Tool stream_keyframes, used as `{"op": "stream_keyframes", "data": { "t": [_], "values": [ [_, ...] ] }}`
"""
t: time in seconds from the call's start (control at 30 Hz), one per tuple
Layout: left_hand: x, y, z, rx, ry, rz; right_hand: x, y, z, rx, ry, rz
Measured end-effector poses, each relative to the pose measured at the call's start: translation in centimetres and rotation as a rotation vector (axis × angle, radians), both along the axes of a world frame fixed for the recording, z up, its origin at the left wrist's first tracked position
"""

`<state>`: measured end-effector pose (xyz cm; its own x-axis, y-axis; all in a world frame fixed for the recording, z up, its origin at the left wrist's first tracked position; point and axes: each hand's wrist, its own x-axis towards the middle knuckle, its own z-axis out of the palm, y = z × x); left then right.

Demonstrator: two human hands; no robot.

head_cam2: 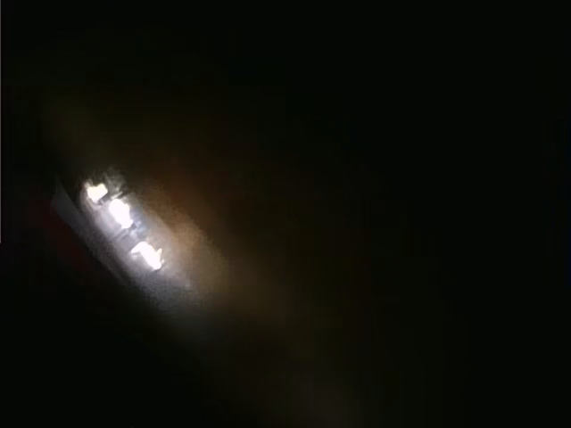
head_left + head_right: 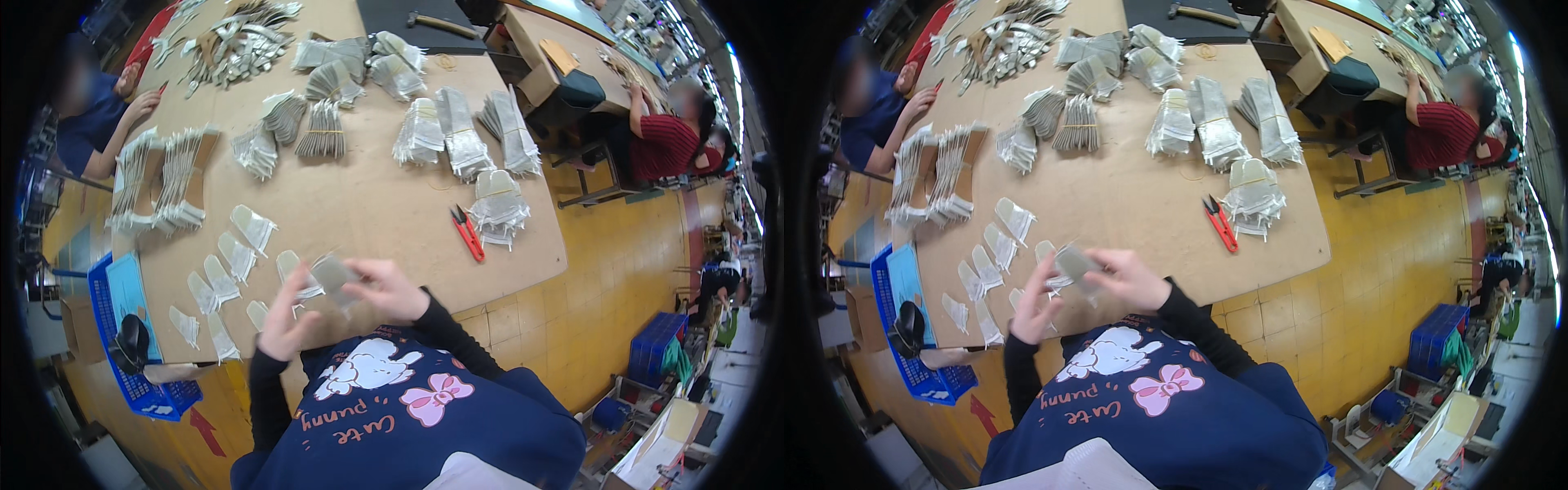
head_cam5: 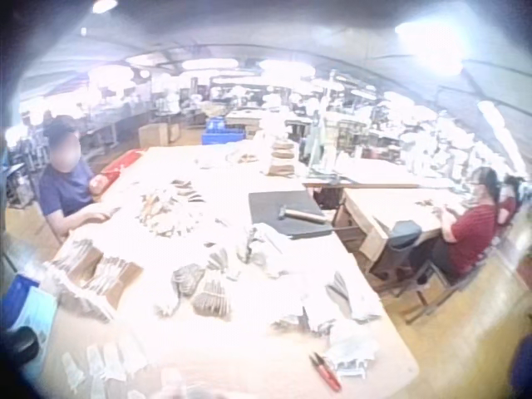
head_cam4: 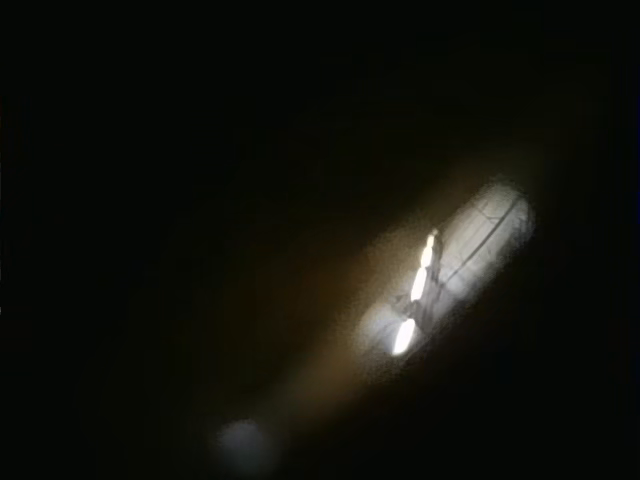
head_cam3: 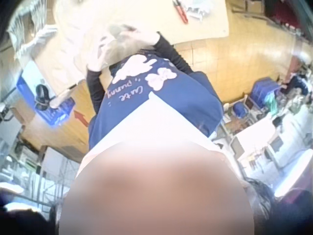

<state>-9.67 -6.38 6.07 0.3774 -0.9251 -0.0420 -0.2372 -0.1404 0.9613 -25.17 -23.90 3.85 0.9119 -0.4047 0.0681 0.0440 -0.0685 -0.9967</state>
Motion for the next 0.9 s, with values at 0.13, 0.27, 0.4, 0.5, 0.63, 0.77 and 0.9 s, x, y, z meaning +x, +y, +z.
{"op": "stream_keyframes", "data": {
  "t": [0.13, 0.27, 0.4, 0.5, 0.63, 0.77, 0.9],
  "values": [
    [-3.3, -4.9, -1.0, -0.063, 0.413, -0.016, 0.1, 0.9, 2.0, -0.238, -0.017, -0.128],
    [-2.3, -6.2, -1.0, -0.087, 0.736, 0.136, -2.5, -4.9, 0.3, -0.499, 0.224, -0.441],
    [-1.0, -6.0, -0.8, -0.118, 0.993, 0.238, -2.3, -11.8, -3.6, -0.925, 0.414, -0.749],
    [-0.7, -5.1, -0.6, -0.191, 1.006, 0.265, -2.3, -13.4, -6.5, -1.037, 0.528, -0.755],
    [0.2, -3.9, 0.2, -0.239, 1.188, 0.298, -2.2, -13.9, -8.1, -1.1, 0.498, -0.706],
    [1.3, -2.6, 0.6, -0.408, 1.536, 0.26, -1.5, -12.9, -6.7, -0.786, 0.375, -0.776],
    [1.4, -1.8, -0.1, -0.449, 1.595, 0.143, 0.2, -9.0, -4.4, -0.236, -0.039, -0.624]
  ]
}}
